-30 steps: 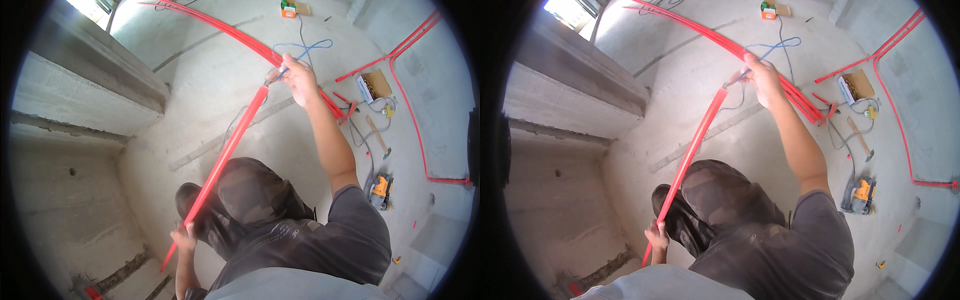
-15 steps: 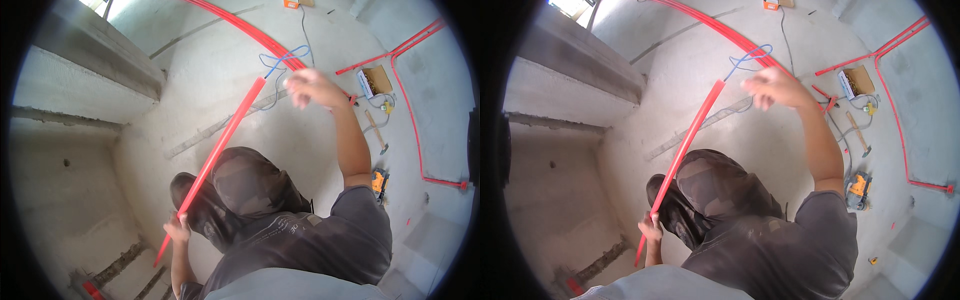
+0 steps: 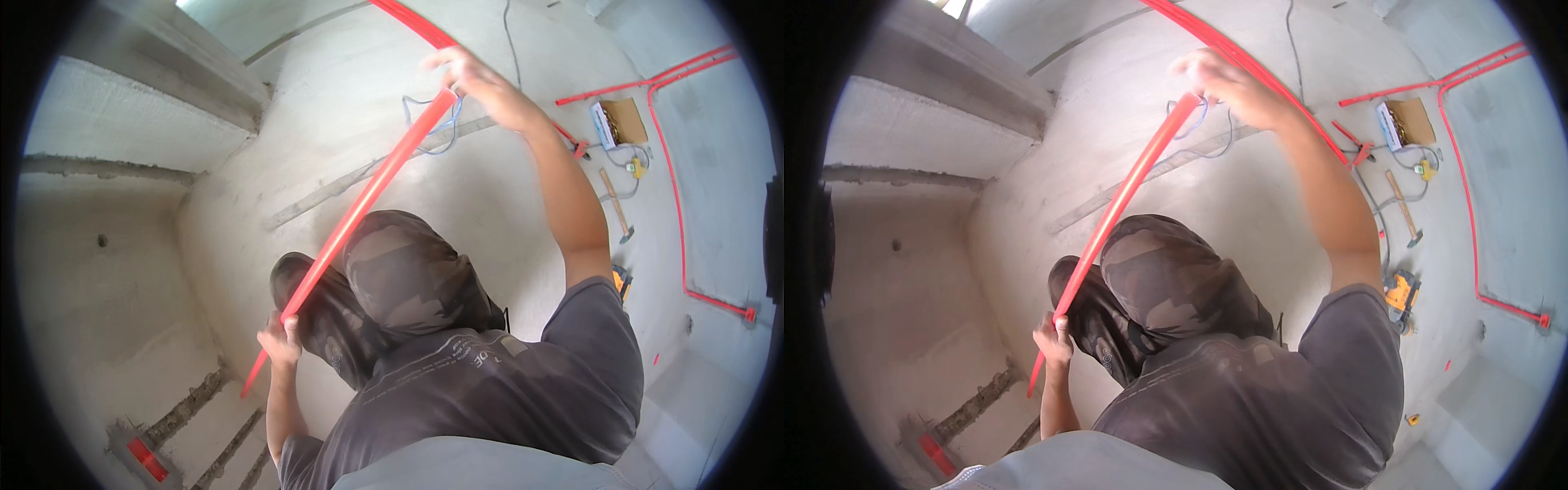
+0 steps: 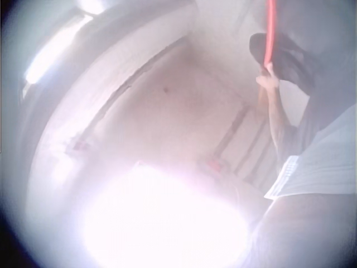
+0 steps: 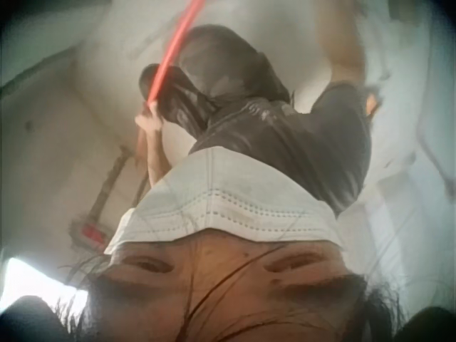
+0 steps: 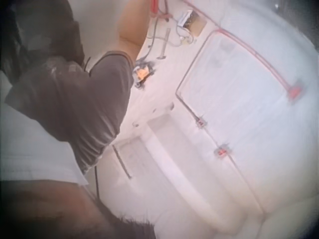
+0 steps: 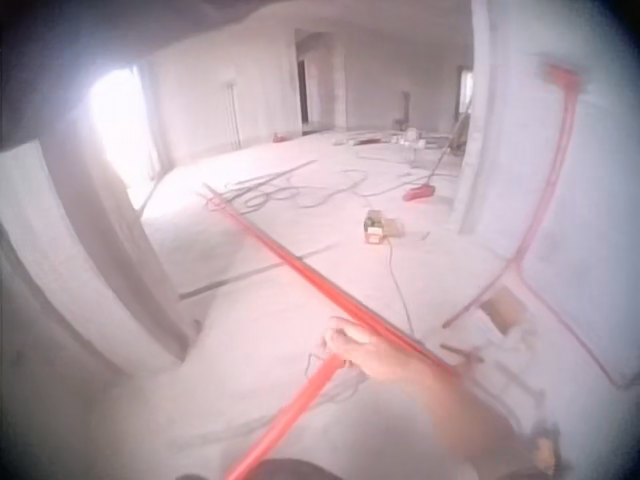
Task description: The person installs red electrical conduits along a concrete wall and ceiling. They use a rotary hammer to cut grooves, a hammer and nails to secure the conduits, and a pipe cutter to trim sections. The person also bends conduit pieces to fit corners.
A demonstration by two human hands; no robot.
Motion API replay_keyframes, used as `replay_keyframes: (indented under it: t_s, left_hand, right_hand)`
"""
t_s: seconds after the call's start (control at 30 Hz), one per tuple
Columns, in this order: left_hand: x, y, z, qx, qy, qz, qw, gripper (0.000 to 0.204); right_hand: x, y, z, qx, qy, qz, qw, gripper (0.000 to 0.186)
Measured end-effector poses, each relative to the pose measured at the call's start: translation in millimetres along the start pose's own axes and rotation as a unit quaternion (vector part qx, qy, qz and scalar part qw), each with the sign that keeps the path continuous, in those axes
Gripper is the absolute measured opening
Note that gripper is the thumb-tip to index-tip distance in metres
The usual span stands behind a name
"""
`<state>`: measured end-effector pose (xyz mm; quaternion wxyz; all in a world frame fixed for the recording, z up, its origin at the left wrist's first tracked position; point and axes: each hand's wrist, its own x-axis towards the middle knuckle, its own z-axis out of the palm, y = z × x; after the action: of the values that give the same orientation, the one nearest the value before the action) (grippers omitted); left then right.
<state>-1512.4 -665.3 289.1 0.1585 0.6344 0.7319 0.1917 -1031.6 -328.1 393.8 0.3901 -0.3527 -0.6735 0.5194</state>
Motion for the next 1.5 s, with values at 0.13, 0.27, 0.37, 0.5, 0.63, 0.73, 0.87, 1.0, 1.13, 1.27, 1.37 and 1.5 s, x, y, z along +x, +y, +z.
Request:
replay_keyframes:
  t_s: [0.13,0.27,0.37,0.5,0.63,0.73,0.87,1.0,1.13,1.27,1.37,1.5]
  left_hand:
    - [-1.4,3.0,-3.2,0.051,0.01,-0.031,0.998,0.063]
    - [84.2,72.9,10.5,0.076,0.051,-0.008,0.996,0.056]
    - [148.7,133.2,4.0,0.012,0.007,0.044,0.999,0.065]
    - [203.3,154.4,-8.8,-0.321,-0.199,-0.061,0.924,0.094]
    - [217.9,168.3,-1.6,-0.398,-0.313,-0.077,0.859,0.106]
    - [212.3,174.8,3.6,-0.399,-0.315,-0.078,0.858,0.104]
    - [196.0,167.5,11.0,-0.404,-0.296,-0.078,0.862,0.1]
    - [166.4,104.0,-41.9,-0.132,-0.358,-0.092,0.92,0.088]
    - [95.9,30.1,-91.6,0.124,-0.178,-0.085,0.973,0.066]
    - [48.5,68.7,-82.7,0.164,-0.148,-0.16,0.962,0.06]
    - [28.0,84.0,-84.1,0.091,-0.189,-0.203,0.957,0.058]
    - [9.1,83.5,-89.8,-0.138,-0.293,-0.288,0.901,0.062]
  right_hand:
    - [6.1,-23.6,9.5,-0.172,0.121,-0.202,0.957,0.045]
    - [6.7,-61.3,85.4,-0.538,-0.094,-0.28,0.79,0.068]
    - [23.1,-33.0,115.0,-0.574,-0.198,-0.197,0.77,0.053]
    - [36.3,-5.3,82.5,-0.598,-0.27,-0.087,0.75,0.05]
    - [3.1,19.0,47.2,-0.601,-0.237,-0.096,0.757,0.054]
    - [-13.8,25.3,43.5,-0.586,-0.215,-0.093,0.776,0.052]
    - [-29.9,31.5,42.8,-0.555,-0.192,-0.118,0.801,0.052]
    - [-53.9,16.5,16.8,-0.551,-0.186,-0.05,0.812,0.055]
    - [-99.5,15.6,22.5,-0.568,-0.127,0.057,0.811,0.057]
    - [-141.0,21.4,50.4,-0.581,-0.047,0.124,0.803,0.055]
    - [-164.4,6.1,80.4,-0.571,0.016,0.199,0.796,0.052]
    - [-181.1,3.1,92.8,-0.582,0.052,0.199,0.787,0.051]
